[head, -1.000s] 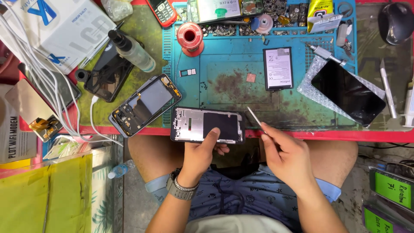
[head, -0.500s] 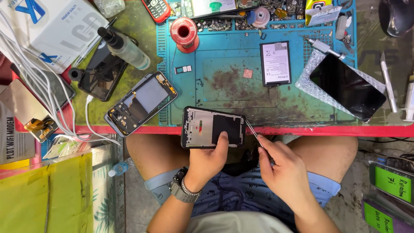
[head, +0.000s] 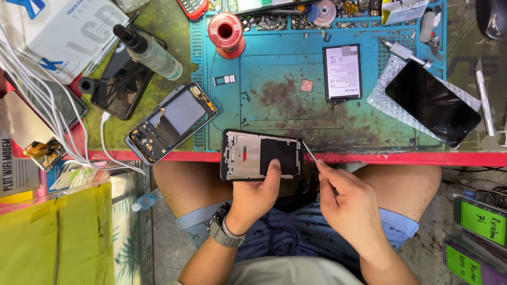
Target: Using a metal pry tool to carefully remove internal components and adhesive from a smartphone frame.
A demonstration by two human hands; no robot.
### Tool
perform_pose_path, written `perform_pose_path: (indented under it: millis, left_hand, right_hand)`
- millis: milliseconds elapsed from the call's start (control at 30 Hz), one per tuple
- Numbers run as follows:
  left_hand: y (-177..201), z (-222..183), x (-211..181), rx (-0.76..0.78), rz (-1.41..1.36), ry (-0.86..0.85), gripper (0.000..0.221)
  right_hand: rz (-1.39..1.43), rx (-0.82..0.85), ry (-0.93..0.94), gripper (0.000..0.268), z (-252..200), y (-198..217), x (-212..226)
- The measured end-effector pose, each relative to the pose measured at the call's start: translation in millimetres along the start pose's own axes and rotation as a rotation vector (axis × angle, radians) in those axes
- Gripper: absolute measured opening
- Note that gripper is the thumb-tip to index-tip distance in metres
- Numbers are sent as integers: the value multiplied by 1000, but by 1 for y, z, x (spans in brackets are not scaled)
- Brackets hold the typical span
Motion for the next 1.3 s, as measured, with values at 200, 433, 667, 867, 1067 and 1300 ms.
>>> perform_pose_path:
  millis: [200,433,667,867,1067,1300]
  left_hand:
    - [1,9,-1,45,-116,78,31]
    - [5,6,29,-2,-147,332,13]
    - [8,33,5,-7,-42,401,67]
    - [-15,50,-7,112,-98,240,35]
    - [-25,59,12,135,161,191,18]
    - [-29,70,18,251,351,296,35]
  right_hand:
    - [54,59,-120,36,6,2,-11]
    - [-6,62,-69,37,9,2,-11]
    - [-24,17,-2,36,7,0,-9]
    - [-151,-53,-6,34,-9,25,-3]
    - [-192,-54,-24,30,-12,23,-7]
    - [-316,-35,-83,34,-7,21,-3]
Point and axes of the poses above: each hand's wrist, its own z-axis towards the middle knuckle, its own y-axis out of the back of the hand, x = y × z, the point moved 7 cm from there along z, towards the middle knuckle, and after that the axes turned 10 degrees about -y, right-handed, at the moved point
